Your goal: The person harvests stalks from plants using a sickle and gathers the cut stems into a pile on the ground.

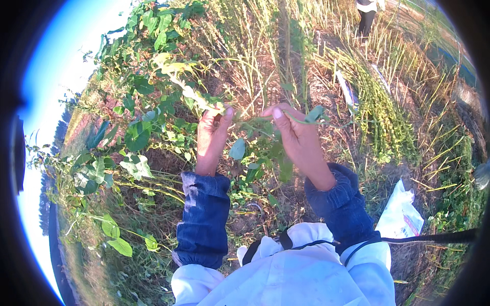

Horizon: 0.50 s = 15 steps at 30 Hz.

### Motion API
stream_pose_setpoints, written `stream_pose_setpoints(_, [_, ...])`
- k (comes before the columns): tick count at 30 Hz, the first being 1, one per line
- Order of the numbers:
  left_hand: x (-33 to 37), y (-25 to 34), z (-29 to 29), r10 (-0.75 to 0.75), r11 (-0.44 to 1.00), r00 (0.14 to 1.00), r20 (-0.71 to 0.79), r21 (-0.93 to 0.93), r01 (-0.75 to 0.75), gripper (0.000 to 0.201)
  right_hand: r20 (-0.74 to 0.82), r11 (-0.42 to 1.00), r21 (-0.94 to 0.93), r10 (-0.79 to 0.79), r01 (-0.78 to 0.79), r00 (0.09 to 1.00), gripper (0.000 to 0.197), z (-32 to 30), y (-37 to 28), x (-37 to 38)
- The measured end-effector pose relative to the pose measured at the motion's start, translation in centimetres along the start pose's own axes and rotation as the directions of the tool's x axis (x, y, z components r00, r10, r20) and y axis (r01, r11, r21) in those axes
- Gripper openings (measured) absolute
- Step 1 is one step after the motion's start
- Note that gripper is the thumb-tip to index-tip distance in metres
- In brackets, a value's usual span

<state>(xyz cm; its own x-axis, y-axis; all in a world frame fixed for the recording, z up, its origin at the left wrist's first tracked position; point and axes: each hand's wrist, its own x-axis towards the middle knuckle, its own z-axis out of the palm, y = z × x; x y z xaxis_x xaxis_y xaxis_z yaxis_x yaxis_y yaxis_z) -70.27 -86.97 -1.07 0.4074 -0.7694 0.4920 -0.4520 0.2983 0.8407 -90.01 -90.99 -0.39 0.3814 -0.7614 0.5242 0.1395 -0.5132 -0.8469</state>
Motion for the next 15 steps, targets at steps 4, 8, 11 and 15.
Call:
stream_pose_setpoints(4, [0.6,1.2,0.9,-0.188,0.973,0.968,0.167,0.163,0.161,0.023,0.125,0.942,-0.305,-0.105,0.139,0.987,0.019,2.2,-1.7,-3.4])
stream_pose_setpoints(8, [1.8,2.0,0.3,-0.257,0.94,0.899,0.356,-0.125,0.318,0.026,0.529,0.611,-0.387,-0.466,0.691,0.709,0.032,5.5,-0.8,-6.2])
stream_pose_setpoints(11, [1.5,1.7,-0.9,-0.256,0.892,0.883,0.393,-0.255,0.372,0.027,0.424,0.78,-0.309,-0.4,0.545,0.813,0.034,2.7,-2.0,-5.9])
stream_pose_setpoints(15, [2.0,1.3,-3.9,-0.148,0.9,0.914,0.378,-0.332,0.284,0.018,-0.132,0.976,0.128,0.192,-0.175,0.973,0.029,-2.6,0.0,-5.0])
